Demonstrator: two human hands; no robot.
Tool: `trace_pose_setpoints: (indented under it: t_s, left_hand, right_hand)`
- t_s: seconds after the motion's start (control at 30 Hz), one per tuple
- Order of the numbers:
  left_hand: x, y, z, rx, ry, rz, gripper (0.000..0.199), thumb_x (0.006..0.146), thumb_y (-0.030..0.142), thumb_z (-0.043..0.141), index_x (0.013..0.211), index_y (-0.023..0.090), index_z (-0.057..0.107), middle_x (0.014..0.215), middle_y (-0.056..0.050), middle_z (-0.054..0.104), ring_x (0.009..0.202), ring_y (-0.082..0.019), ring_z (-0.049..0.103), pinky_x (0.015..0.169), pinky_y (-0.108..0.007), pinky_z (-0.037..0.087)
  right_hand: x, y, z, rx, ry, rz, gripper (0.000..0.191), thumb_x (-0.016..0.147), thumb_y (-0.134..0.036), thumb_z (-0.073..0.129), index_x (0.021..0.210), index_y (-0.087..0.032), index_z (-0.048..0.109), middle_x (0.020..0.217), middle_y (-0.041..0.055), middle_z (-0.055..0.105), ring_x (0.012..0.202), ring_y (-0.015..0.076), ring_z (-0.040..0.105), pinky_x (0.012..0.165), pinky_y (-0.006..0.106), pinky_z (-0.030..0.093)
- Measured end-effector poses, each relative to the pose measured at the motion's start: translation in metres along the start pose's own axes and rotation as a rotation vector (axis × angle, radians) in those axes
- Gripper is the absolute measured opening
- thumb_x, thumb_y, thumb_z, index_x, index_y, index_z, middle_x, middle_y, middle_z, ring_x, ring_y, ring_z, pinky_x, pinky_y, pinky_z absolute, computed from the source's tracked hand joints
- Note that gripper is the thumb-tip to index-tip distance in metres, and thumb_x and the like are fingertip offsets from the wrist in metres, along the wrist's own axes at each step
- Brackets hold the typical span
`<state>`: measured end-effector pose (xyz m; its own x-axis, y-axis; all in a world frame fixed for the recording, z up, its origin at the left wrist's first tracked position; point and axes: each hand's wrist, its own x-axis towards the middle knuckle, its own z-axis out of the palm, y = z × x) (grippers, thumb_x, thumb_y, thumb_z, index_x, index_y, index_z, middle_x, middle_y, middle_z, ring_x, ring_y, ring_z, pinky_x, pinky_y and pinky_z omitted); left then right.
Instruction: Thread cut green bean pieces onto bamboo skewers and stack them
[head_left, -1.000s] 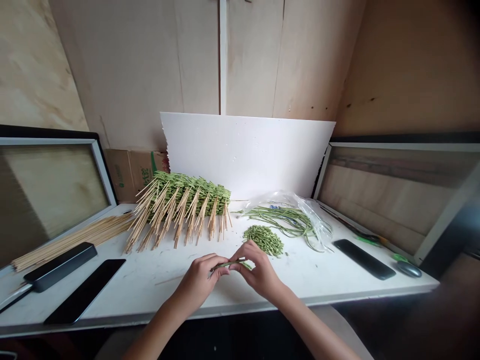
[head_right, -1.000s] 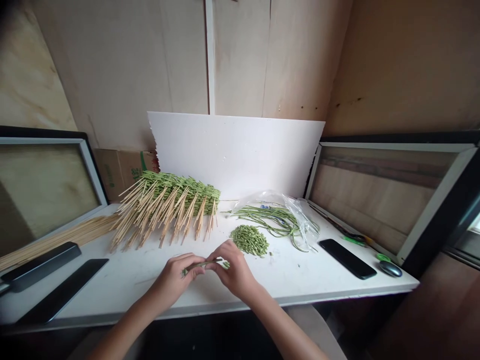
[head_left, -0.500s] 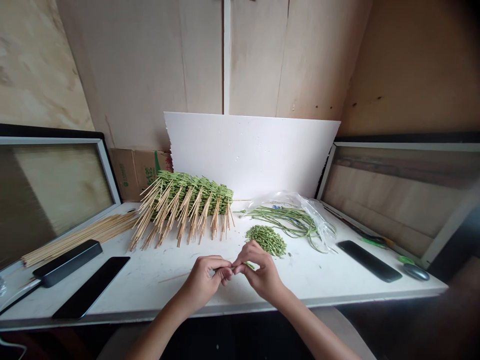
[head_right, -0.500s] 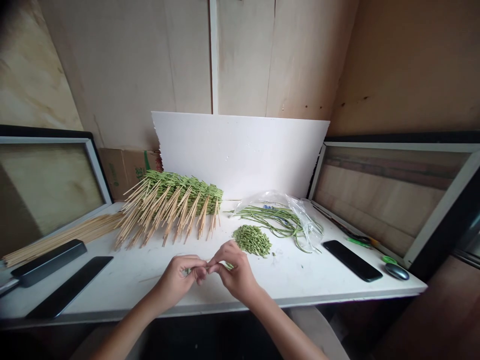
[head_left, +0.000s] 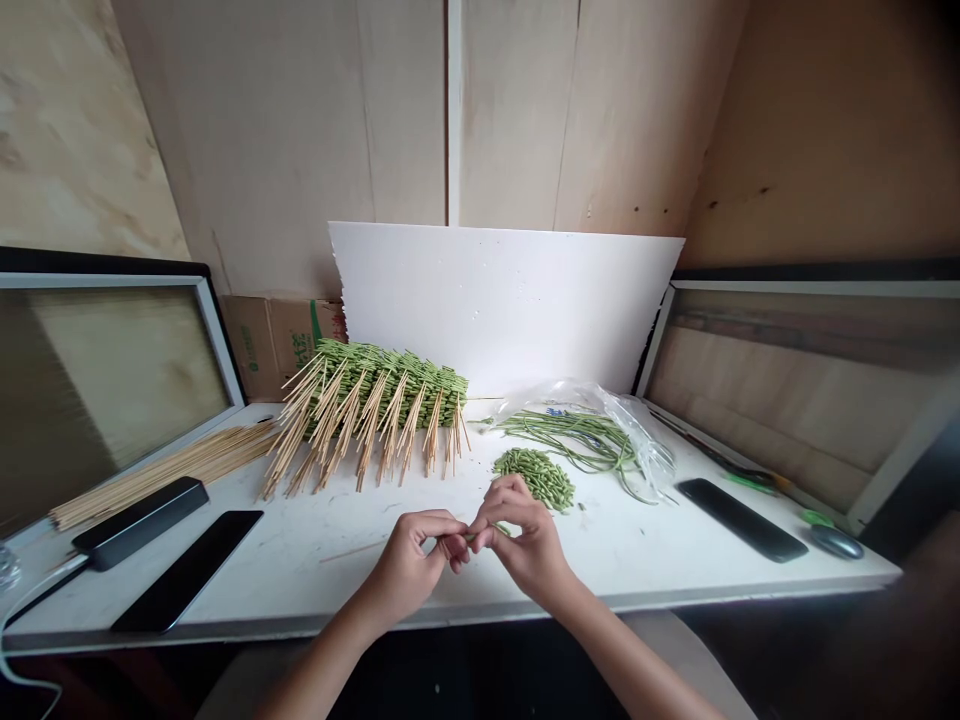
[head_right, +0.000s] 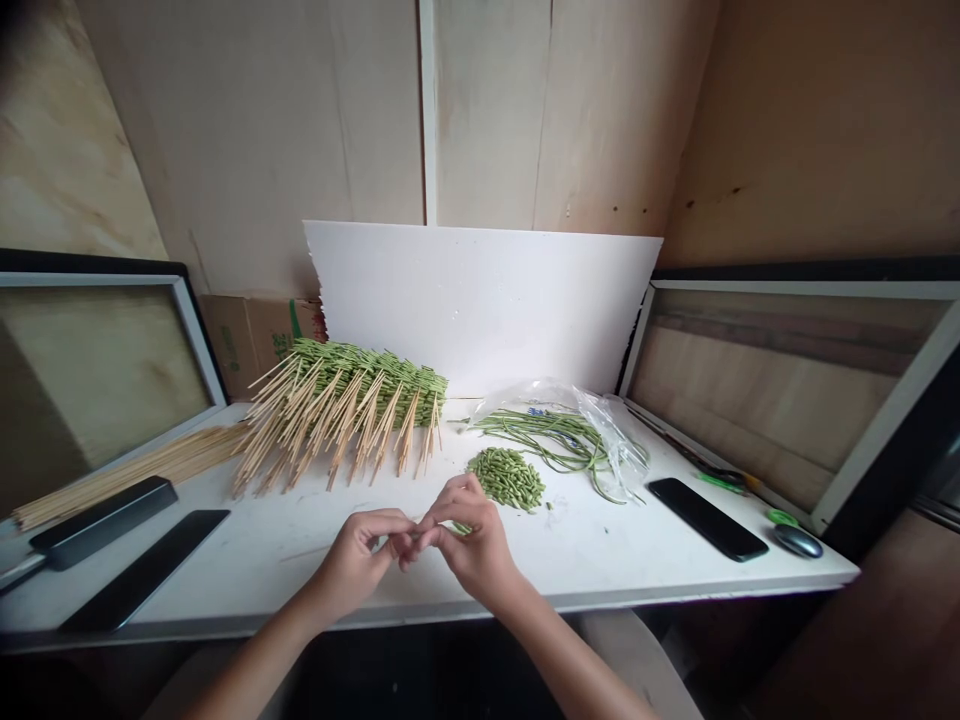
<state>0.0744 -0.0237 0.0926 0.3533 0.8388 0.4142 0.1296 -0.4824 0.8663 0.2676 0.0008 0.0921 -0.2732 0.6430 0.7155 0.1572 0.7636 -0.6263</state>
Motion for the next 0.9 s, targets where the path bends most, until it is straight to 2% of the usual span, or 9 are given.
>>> trace_pose_setpoints:
  t_s: [0.1,0.2,0.3,0.37,0.47,0.7,0.9]
  left_hand:
    - [0.001,-0.004,0.001,-0.124,-0.001,-0.008,0.021,0.091,0.021,0.061,0.078,0.015,0.076,0.072,-0.006,0.069,0.066,-0.016,0.064,0.064,-0.029,0.056]
    - [0.002,-0.009,0.001,-0.157,-0.020,-0.038,0.023,0.094,0.028,0.061,0.085,0.014,0.077,0.073,-0.006,0.070,0.061,-0.015,0.064,0.064,-0.030,0.056]
    - [0.004,-0.016,-0.002,-0.048,0.028,-0.084,0.033,0.100,0.039,0.058,0.099,0.014,0.079,0.076,-0.006,0.069,0.059,-0.014,0.061,0.063,-0.030,0.054]
    - [0.005,-0.021,-0.004,0.051,0.078,-0.118,0.039,0.101,0.045,0.055,0.105,0.014,0.079,0.079,-0.006,0.069,0.060,-0.014,0.059,0.062,-0.028,0.052]
    - [0.005,-0.027,-0.006,0.182,0.107,-0.135,0.042,0.103,0.047,0.051,0.108,0.016,0.078,0.084,-0.007,0.070,0.067,-0.016,0.061,0.067,-0.029,0.052]
    - [0.005,-0.028,-0.008,0.269,0.080,-0.092,0.033,0.101,0.040,0.055,0.104,0.019,0.080,0.103,-0.011,0.074,0.094,-0.023,0.069,0.085,-0.033,0.054]
    - [0.001,-0.031,-0.010,0.334,0.025,-0.061,0.038,0.106,0.030,0.042,0.129,0.023,0.072,0.103,-0.008,0.067,0.088,-0.018,0.067,0.086,-0.031,0.055]
  right_hand:
    - [0.001,0.009,-0.003,0.076,0.034,0.080,0.029,0.086,-0.054,0.075,0.071,-0.029,0.078,0.071,0.0049,0.070,0.089,0.0274,0.057,0.089,0.045,0.048]
    - [0.004,0.030,-0.015,0.076,0.064,0.161,0.036,0.085,-0.062,0.073,0.082,-0.027,0.082,0.075,0.0057,0.070,0.084,0.0260,0.059,0.080,0.041,0.051]
    - [0.005,0.053,-0.027,-0.173,0.005,0.211,0.040,0.090,-0.062,0.067,0.090,-0.026,0.083,0.080,0.0078,0.070,0.086,0.0271,0.060,0.080,0.042,0.050]
    - [0.002,0.066,-0.032,-0.356,-0.067,0.219,0.042,0.095,-0.059,0.061,0.085,-0.024,0.082,0.078,0.0087,0.070,0.082,0.0268,0.059,0.081,0.043,0.049]
    - [-0.005,0.076,-0.031,-0.528,-0.121,0.250,0.045,0.095,-0.056,0.061,0.071,-0.023,0.079,0.071,0.0091,0.069,0.078,0.0267,0.059,0.073,0.039,0.048]
    - [-0.011,0.080,-0.028,-0.532,-0.131,0.286,0.039,0.086,-0.050,0.074,0.057,-0.024,0.074,0.056,0.0070,0.067,0.072,0.0265,0.062,0.068,0.036,0.048]
    - [-0.006,0.067,-0.030,-0.602,-0.172,0.304,0.035,0.092,-0.043,0.068,0.064,-0.024,0.076,0.063,0.0079,0.071,0.077,0.0291,0.063,0.068,0.036,0.046]
